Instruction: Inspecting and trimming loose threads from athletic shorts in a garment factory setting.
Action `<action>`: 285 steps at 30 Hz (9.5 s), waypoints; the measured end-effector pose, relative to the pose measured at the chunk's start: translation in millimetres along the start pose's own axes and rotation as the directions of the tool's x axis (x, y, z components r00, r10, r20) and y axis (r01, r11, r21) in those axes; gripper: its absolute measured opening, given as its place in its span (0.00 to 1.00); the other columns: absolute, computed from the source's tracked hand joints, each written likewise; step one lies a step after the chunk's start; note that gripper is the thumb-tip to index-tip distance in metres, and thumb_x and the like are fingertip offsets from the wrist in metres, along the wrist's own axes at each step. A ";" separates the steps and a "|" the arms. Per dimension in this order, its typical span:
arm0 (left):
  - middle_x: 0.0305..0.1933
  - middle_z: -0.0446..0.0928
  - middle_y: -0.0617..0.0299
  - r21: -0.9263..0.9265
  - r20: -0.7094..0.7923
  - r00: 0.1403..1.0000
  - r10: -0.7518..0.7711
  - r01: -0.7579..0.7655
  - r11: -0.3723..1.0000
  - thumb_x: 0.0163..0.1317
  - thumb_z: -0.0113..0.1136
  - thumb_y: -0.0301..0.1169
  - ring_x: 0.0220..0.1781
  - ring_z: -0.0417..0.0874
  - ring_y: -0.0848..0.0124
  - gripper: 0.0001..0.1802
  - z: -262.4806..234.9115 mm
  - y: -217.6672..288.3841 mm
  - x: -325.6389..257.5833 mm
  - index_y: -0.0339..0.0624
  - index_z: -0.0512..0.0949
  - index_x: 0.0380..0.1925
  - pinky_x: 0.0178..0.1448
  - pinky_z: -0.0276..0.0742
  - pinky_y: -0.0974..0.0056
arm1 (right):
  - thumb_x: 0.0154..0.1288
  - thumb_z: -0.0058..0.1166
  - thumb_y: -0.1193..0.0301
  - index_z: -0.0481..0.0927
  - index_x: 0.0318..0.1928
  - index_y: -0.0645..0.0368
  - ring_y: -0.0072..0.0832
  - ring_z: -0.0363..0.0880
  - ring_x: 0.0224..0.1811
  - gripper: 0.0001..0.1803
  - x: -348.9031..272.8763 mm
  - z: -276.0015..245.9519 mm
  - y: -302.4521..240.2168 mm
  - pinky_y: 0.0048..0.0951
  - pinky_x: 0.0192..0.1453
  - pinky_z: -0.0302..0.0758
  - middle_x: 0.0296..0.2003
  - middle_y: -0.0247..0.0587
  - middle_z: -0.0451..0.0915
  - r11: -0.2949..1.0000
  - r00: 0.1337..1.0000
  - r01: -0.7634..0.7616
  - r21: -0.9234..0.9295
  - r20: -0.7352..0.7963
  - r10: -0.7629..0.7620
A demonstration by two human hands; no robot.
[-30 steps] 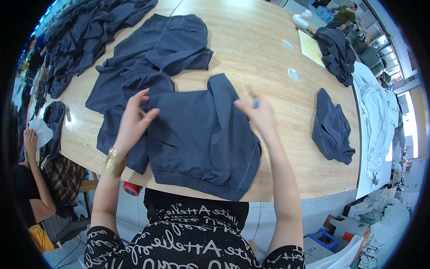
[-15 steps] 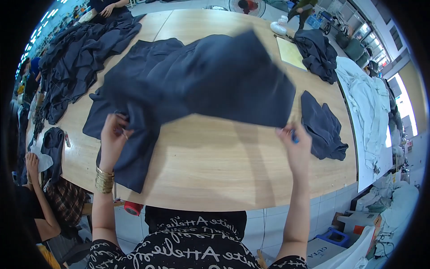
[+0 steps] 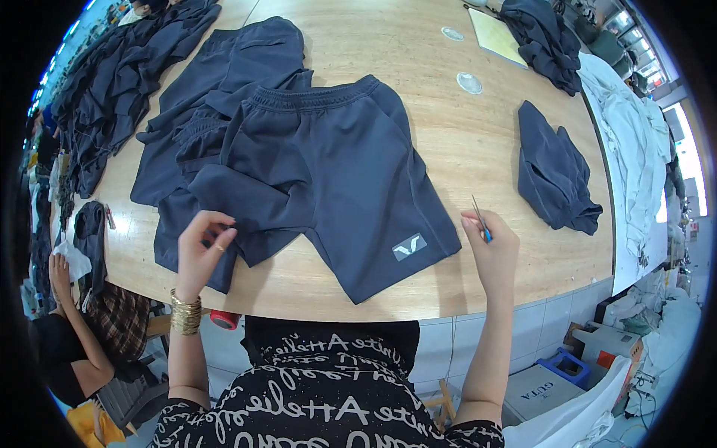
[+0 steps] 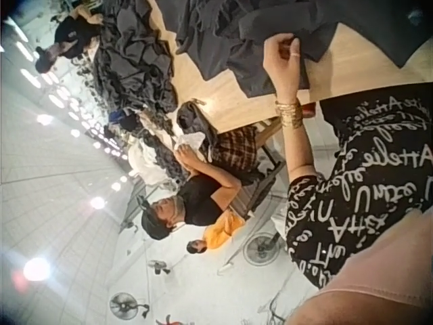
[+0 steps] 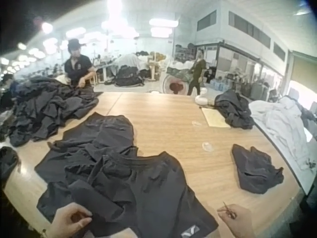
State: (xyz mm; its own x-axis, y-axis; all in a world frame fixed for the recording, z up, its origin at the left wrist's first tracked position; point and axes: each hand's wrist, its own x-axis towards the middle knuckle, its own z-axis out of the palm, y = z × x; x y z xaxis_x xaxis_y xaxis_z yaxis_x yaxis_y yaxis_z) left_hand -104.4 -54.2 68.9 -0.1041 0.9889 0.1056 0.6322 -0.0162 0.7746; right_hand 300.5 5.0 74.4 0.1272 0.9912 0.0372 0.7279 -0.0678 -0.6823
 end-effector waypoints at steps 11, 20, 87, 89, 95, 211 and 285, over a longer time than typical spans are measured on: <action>0.33 0.74 0.65 0.018 -0.224 0.968 -0.113 0.120 0.993 0.54 0.62 0.22 0.28 0.72 0.77 0.06 12.7 -25.2 -27.8 0.39 0.77 0.33 0.32 0.67 0.74 | 0.58 0.59 0.63 0.81 0.42 0.62 0.13 0.71 0.22 0.16 105.7 22.6 -35.5 0.19 0.26 0.63 0.20 0.31 0.77 0.906 0.999 -0.052 0.420 0.011 0.052; 0.34 0.73 0.63 -0.095 -0.177 0.981 -0.085 0.069 0.993 0.55 0.60 0.22 0.28 0.73 0.76 0.05 36.6 -6.2 -5.6 0.37 0.77 0.33 0.33 0.69 0.73 | 0.54 0.63 0.60 0.79 0.34 0.63 0.18 0.73 0.20 0.18 188.3 115.1 -48.0 0.25 0.28 0.69 0.19 0.36 0.77 0.978 0.965 -0.032 0.208 0.261 -0.024; 0.36 0.74 0.61 -0.026 -0.364 0.931 -0.026 0.018 1.000 0.56 0.59 0.23 0.35 0.78 0.68 0.03 -19.3 -48.1 -20.5 0.39 0.77 0.32 0.35 0.74 0.69 | 0.65 0.50 0.72 0.75 0.50 0.62 0.37 0.79 0.46 0.14 63.5 14.9 50.9 0.31 0.49 0.72 0.44 0.47 0.80 0.963 0.985 0.082 -0.256 -0.129 -0.118; 0.36 0.74 0.61 -0.004 -0.390 0.919 -0.051 0.054 0.999 0.56 0.59 0.23 0.35 0.78 0.69 0.04 -25.2 -56.6 -17.9 0.39 0.77 0.32 0.35 0.73 0.70 | 0.65 0.50 0.73 0.75 0.49 0.65 0.34 0.79 0.45 0.14 55.6 15.8 49.8 0.28 0.50 0.72 0.44 0.47 0.80 0.970 0.967 0.161 -0.182 -0.168 -0.192; 0.36 0.75 0.62 0.017 -0.417 0.909 -0.017 0.027 1.000 0.56 0.60 0.24 0.34 0.78 0.72 0.04 -46.8 -50.4 4.8 0.40 0.78 0.33 0.33 0.72 0.71 | 0.65 0.51 0.74 0.76 0.45 0.68 0.33 0.80 0.43 0.11 41.0 20.6 54.9 0.27 0.49 0.73 0.41 0.47 0.81 0.973 0.971 0.160 -0.165 -0.149 -0.185; 0.49 0.72 0.61 0.042 0.323 0.900 0.293 -0.323 0.945 0.54 0.61 0.31 0.48 0.71 0.61 0.11 96.2 29.4 -20.5 0.46 0.77 0.38 0.51 0.65 0.57 | 0.55 0.61 0.75 0.75 0.36 0.62 0.37 0.75 0.33 0.10 22.3 44.6 37.8 0.32 0.37 0.70 0.32 0.42 0.74 0.992 0.993 0.033 -0.123 -0.112 -0.047; 0.30 0.77 0.68 -0.728 0.220 0.972 -0.080 0.218 0.650 0.54 0.65 0.22 0.32 0.75 0.84 0.08 27.3 64.1 18.7 0.39 0.74 0.31 0.37 0.69 0.79 | 0.71 0.43 0.66 0.78 0.37 0.64 0.17 0.75 0.14 0.14 -30.1 48.3 -135.3 0.15 0.18 0.67 0.18 0.36 0.78 0.853 0.607 -0.271 0.446 0.767 -0.208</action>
State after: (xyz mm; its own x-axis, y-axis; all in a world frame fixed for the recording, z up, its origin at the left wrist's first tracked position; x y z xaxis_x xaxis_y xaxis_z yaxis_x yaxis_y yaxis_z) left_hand -44.9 -32.7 103.5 0.0174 0.9952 -0.0964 -0.1703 0.0980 0.9805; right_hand 165.7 -10.1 130.3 -0.5912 0.7031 -0.3951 0.2861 -0.2752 -0.9178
